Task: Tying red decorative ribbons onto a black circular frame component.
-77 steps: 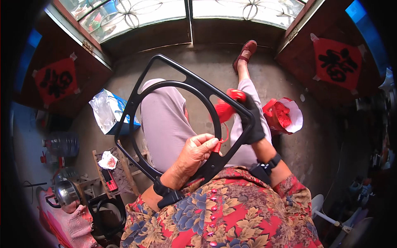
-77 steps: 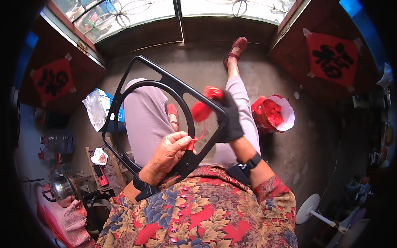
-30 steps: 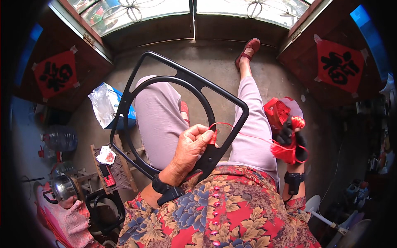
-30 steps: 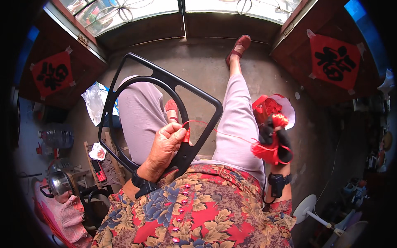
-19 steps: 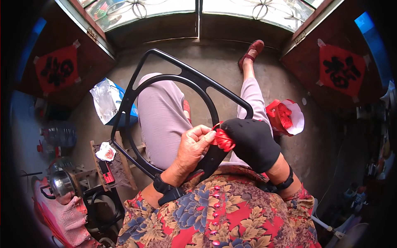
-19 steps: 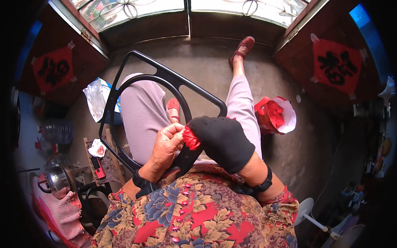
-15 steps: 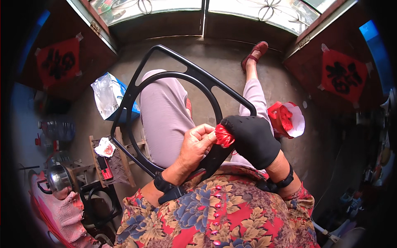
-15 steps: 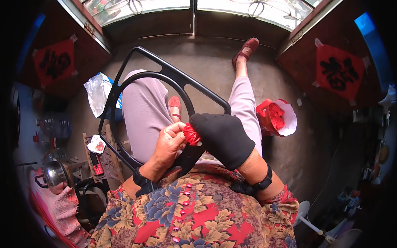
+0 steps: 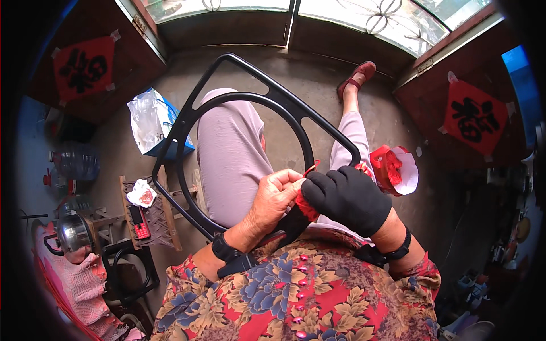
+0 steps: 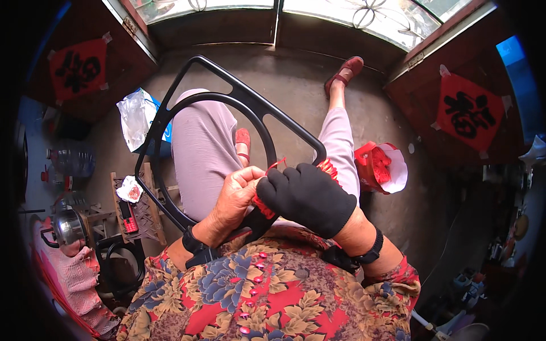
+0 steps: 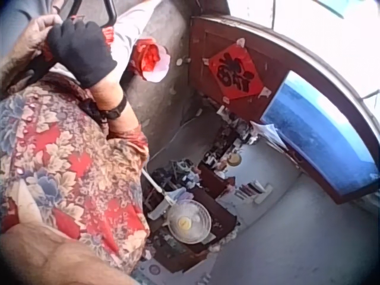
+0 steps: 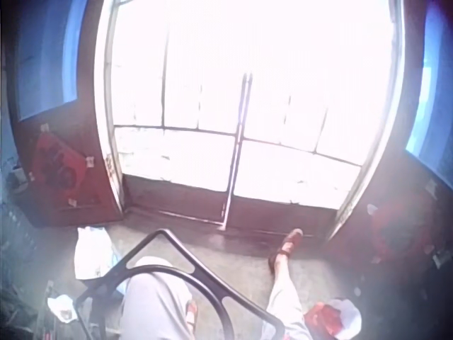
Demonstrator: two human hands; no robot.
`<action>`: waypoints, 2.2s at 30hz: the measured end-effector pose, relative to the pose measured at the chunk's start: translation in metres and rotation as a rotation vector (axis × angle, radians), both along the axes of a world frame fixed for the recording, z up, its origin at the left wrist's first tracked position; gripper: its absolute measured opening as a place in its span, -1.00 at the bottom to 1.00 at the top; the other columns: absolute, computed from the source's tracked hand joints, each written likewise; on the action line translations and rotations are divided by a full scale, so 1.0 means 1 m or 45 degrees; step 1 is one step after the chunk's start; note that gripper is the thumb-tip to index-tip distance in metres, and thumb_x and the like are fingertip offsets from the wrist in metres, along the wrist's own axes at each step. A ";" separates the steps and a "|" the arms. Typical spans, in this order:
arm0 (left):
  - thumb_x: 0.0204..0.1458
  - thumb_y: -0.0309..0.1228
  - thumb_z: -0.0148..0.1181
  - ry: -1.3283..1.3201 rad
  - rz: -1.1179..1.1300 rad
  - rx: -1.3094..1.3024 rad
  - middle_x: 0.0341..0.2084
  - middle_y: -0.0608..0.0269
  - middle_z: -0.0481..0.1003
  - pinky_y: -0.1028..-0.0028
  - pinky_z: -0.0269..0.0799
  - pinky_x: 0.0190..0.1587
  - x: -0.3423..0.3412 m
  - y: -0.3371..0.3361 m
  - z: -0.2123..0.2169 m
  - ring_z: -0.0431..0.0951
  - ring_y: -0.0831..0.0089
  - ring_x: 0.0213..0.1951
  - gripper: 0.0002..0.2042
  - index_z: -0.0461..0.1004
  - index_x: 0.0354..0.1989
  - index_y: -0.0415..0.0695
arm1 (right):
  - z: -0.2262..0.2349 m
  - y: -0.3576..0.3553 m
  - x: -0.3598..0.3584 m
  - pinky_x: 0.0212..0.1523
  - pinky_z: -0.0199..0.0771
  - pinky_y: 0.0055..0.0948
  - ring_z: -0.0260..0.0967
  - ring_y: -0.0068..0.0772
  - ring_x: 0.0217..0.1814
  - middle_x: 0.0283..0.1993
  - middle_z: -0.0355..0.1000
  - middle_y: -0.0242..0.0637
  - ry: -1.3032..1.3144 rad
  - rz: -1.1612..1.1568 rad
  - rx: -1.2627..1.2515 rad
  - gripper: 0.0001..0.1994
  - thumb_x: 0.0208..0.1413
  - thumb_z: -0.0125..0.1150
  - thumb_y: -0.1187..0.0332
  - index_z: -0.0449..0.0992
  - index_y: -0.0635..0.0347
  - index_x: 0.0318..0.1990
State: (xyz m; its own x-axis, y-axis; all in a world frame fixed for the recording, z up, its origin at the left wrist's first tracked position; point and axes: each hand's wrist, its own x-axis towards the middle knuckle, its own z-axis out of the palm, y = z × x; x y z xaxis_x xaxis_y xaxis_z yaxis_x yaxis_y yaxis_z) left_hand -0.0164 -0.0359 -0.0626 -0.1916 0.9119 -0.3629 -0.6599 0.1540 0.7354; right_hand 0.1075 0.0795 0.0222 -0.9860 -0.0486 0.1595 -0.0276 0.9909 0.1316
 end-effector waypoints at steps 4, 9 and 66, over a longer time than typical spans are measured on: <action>0.12 -0.41 0.09 0.039 -0.023 -0.010 -0.55 0.48 0.46 0.79 0.16 -0.57 -0.001 -0.001 0.000 0.28 0.84 -0.62 -0.87 0.45 -0.26 -0.21 | 0.006 0.001 0.000 -0.50 0.26 -0.50 0.35 -0.49 -0.50 -0.45 0.29 -0.39 -0.170 0.008 0.035 -0.83 -0.13 0.10 0.39 0.31 0.15 -0.34; 0.12 -0.40 0.09 0.042 0.003 0.037 -0.56 0.50 0.45 0.79 0.16 -0.57 0.002 0.000 -0.007 0.27 0.84 -0.62 -0.88 0.45 -0.27 -0.20 | 0.007 0.006 -0.007 -0.49 0.29 -0.46 0.38 -0.41 -0.47 -0.45 0.30 -0.35 -0.174 0.001 -0.123 -0.84 -0.12 0.09 0.41 0.31 0.17 -0.34; 0.15 -0.32 0.06 -0.010 0.019 0.031 -0.56 0.43 0.49 0.76 0.14 -0.58 -0.001 0.000 0.005 0.28 0.81 -0.63 -0.84 0.44 -0.39 -0.12 | -0.062 0.014 0.033 -0.24 0.38 -0.53 0.34 -0.53 -0.28 -0.37 0.37 -0.37 0.255 -0.758 -2.726 -0.80 -0.13 0.27 0.46 0.39 0.24 -0.34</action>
